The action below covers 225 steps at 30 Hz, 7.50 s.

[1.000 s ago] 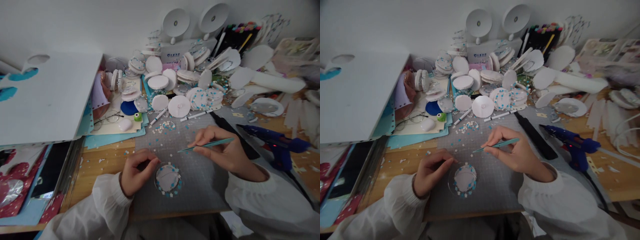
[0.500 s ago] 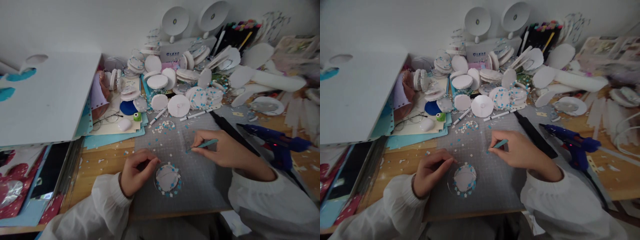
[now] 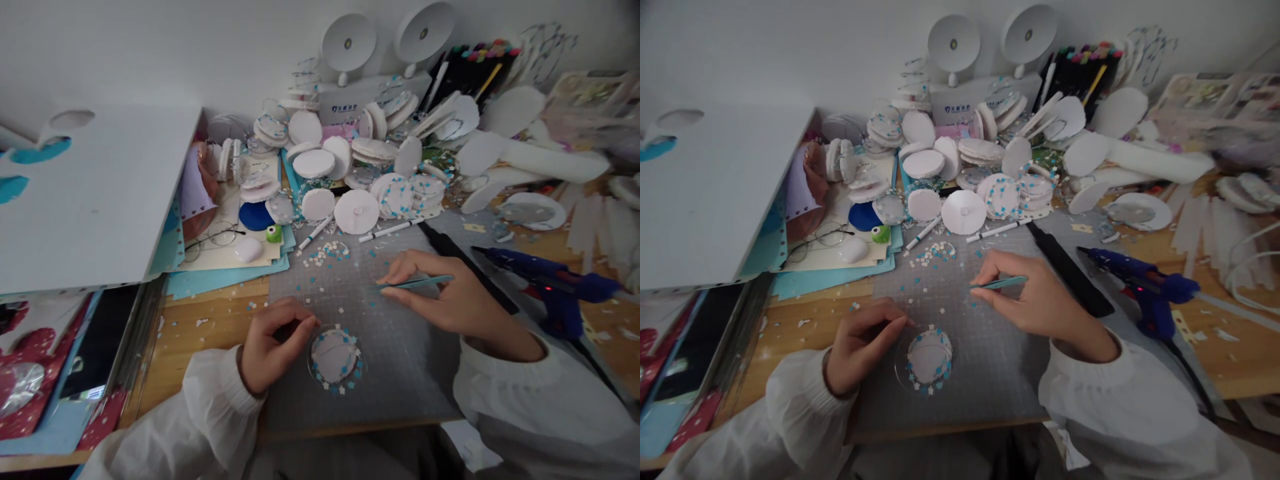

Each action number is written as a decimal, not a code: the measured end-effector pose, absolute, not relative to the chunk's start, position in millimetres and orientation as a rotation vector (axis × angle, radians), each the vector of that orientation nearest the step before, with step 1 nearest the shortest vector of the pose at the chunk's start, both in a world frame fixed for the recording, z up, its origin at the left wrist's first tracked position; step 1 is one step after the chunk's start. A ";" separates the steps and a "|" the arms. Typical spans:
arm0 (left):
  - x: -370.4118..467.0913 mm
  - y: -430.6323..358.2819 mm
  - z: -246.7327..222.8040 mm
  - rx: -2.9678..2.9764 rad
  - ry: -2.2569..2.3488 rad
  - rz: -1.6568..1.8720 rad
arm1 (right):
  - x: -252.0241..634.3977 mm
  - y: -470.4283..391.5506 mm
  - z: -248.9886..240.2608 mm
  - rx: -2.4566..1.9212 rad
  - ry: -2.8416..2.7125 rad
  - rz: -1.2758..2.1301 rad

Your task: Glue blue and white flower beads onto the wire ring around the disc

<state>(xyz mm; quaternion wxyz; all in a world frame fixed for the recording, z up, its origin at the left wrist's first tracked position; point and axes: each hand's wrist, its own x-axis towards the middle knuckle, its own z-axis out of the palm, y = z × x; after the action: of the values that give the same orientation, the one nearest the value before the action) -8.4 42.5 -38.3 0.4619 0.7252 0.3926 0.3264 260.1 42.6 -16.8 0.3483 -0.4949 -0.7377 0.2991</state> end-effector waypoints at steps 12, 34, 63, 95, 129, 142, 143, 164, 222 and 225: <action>-9.2 41.7 -38.7 1.776 0.987 0.795 | 270.3 43.6 -17.7 -1.297 -2.250 0.797; -6.4 41.3 -35.1 1.796 0.920 0.762 | 254.0 34.3 -10.1 -1.044 -1.893 0.737; -4.4 38.4 -36.5 1.718 0.885 0.907 | 195.4 26.2 -36.6 -0.973 -1.384 1.100; -3.7 41.2 -37.5 1.594 0.883 0.991 | 194.9 13.1 -35.3 -0.883 -1.553 0.823; -6.1 41.3 -34.5 1.641 0.848 0.914 | 196.7 19.5 -34.8 -1.047 -1.176 1.321; -7.3 40.8 -35.7 1.652 0.797 0.916 | 196.6 20.3 -39.9 -1.025 -0.982 1.532; -7.7 40.6 -36.1 1.651 0.798 0.917 | 195.4 20.7 -38.9 -1.005 -0.933 1.546; -3.7 35.9 -45.4 1.632 0.997 0.740 | 220.1 40.5 -22.0 -0.965 -0.807 1.127; -11.3 33.2 -32.2 1.622 0.636 0.884 | 169.9 12.5 5.3 -1.139 -1.800 0.912; -11.3 33.1 -32.7 1.628 0.623 0.889 | 170.0 13.1 4.2 -1.140 -1.803 0.901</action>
<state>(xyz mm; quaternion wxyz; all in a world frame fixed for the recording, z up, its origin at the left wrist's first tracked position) -11.3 33.1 -32.7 0.5583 0.6903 0.2641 0.3768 170.0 13.1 4.2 0.4013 -0.4510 -0.7132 0.3563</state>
